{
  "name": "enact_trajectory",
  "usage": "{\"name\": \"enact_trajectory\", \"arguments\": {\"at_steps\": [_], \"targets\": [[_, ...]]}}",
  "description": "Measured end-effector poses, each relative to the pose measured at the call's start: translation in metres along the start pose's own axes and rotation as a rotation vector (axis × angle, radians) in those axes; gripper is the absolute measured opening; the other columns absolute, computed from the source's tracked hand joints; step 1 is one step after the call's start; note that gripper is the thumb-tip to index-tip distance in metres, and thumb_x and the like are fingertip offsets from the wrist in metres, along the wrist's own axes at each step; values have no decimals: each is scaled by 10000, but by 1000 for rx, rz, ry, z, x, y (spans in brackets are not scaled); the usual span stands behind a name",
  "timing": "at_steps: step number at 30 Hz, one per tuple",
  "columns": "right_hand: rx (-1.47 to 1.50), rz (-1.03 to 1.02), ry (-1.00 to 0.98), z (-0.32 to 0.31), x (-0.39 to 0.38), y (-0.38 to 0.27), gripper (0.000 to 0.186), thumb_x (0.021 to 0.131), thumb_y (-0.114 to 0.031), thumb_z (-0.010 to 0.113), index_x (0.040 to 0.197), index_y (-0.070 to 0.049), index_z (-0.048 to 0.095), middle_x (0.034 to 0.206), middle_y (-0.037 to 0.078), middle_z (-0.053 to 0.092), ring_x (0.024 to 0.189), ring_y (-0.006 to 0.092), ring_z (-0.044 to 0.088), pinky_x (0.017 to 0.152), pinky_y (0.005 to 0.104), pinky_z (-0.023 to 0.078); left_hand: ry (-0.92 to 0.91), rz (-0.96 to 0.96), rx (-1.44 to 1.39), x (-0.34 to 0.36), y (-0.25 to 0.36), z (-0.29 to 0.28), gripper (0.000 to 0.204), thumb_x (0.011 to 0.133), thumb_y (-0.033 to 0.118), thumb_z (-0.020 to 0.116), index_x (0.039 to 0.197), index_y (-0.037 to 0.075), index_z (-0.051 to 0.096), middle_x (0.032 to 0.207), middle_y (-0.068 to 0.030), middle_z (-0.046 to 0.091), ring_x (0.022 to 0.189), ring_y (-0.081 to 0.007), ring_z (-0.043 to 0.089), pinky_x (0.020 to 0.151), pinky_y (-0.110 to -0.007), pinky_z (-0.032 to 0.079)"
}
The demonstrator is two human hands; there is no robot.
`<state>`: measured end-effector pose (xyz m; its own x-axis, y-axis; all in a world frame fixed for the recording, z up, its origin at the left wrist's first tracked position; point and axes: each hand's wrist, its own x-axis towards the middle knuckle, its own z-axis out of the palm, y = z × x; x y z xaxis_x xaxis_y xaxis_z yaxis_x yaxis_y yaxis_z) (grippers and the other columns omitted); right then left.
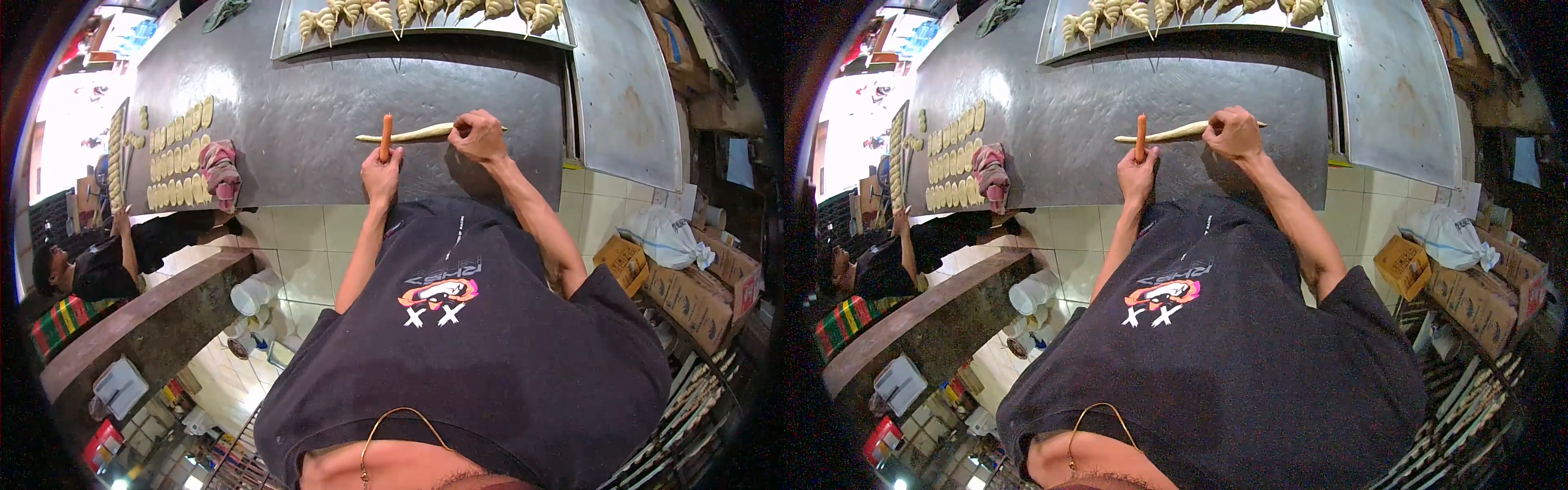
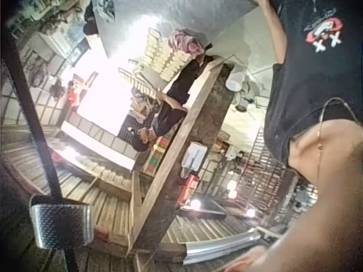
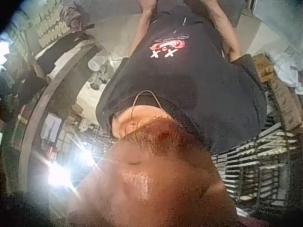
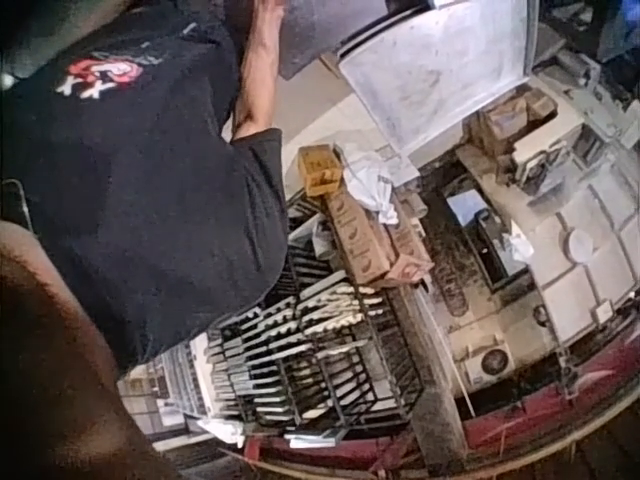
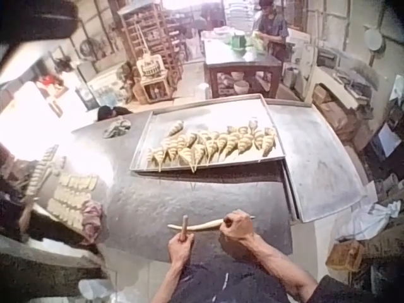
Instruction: The recorder is wrapping dough around sausages on sticks to prepare them for baking.
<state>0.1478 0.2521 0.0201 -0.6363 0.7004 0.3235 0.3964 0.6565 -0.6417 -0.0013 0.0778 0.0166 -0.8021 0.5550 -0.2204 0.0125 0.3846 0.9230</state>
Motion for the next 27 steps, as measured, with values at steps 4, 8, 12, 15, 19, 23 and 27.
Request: {"name": "enact_trajectory", "arguments": {"at_steps": [4,8,12,15,19,23,27], "targets": [[204,357,84,-37,-13,-9,196,771,-211,722,864,-41,750,837,132,728,710,228,713,674,321,562,-45,-50,-20,5,-13,-2,149,888,136,703,861,4,639,646,50,524,581,-40,443,527,-226,355],[94,422,17,-112,-68,1,203,782,-237,748,828,-40,753,778,126,722,668,226,704,635,325,541,-71,3,-119,1,-30,-16,153,950,87,584,1074,2,611,685,64,454,541,-27,391,489,-196,309],[-247,914,-374,-179,-155,-5,172,796,-188,718,770,-20,745,716,155,702,695,239,708,636,331,532,-82,-247,-377,-16,-6,-40,233,997,97,482,1213,35,545,672,67,374,495,-28,339,431,-207,306],[-287,1014,-561,-183,-203,-16,157,810,-139,659,781,-4,734,699,126,705,657,190,684,629,319,519,-74,-368,-604,-14,-2,-41,222,1005,104,474,1203,29,541,669,69,366,495,-23,318,419,-206,279],[315,880,-741,-182,-166,-27,156,830,-147,694,859,4,722,715,24,676,665,74,565,617,279,482,-62,-419,-571,-14,11,-43,169,973,125,558,1111,32,589,659,72,373,498,-26,327,425,-209,273],[211,579,-253,-137,-80,-3,187,838,-170,711,936,-11,725,799,90,721,685,167,657,664,325,515,-178,-181,-173,-10,30,-16,153,889,167,699,921,19,675,623,54,462,539,-28,392,479,-237,307],[227,152,-276,-57,-18,-10,160,841,-128,682,971,-51,734,920,122,687,842,298,650,775,376,522,-333,131,18,19,27,36,195,874,199,721,939,16,739,640,24,564,595,-58,462,547,-279,382]]}}
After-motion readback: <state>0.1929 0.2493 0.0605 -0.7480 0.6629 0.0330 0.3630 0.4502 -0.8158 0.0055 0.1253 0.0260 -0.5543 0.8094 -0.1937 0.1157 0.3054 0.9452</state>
